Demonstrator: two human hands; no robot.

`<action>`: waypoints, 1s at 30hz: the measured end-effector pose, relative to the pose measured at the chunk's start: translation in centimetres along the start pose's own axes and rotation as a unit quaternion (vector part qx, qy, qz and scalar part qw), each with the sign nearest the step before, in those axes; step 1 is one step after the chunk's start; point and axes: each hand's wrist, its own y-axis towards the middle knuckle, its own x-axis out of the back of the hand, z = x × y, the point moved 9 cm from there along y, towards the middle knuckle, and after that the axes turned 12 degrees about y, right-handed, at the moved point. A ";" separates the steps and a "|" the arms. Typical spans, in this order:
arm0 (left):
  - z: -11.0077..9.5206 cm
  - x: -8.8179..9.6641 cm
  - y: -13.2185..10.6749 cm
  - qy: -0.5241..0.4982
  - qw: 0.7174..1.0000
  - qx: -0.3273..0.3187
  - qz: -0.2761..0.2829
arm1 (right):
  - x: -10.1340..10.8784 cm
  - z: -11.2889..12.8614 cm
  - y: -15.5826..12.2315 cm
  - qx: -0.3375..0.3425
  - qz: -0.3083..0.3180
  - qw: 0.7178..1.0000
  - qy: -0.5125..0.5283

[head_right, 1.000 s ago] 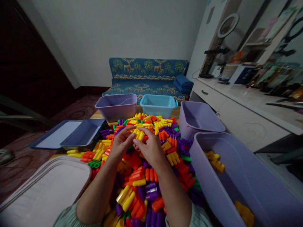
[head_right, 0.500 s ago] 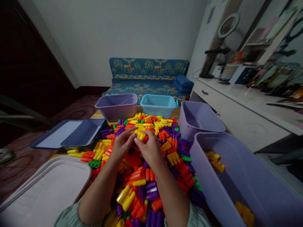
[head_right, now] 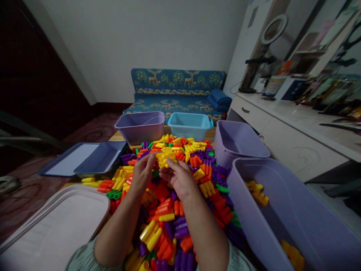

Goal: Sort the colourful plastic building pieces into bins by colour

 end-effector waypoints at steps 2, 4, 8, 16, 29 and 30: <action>0.5 0.1 0.0 -0.020 1.000 0.021 -0.011 | 1.0 0.8 0.0 0.018 -0.060 0.993 0.101; 0.9 0.2 0.1 -0.027 0.999 0.033 -0.020 | 2.2 2.6 -0.3 0.071 -0.110 0.974 0.183; 1.3 0.2 0.1 -0.028 0.999 0.038 -0.025 | 4.8 8.5 -1.8 0.235 -0.144 0.929 0.246; 1.3 -0.1 0.1 -0.032 0.999 0.034 -0.017 | 12.0 16.8 -5.4 0.430 -0.190 0.849 0.242; 0.0 0.4 0.6 0.126 0.992 -0.013 0.005 | 6.6 13.5 -3.1 0.287 -0.147 0.943 0.083; -0.8 0.5 0.5 0.182 0.982 -0.037 0.024 | 5.6 13.0 -2.8 0.265 -0.133 0.955 0.026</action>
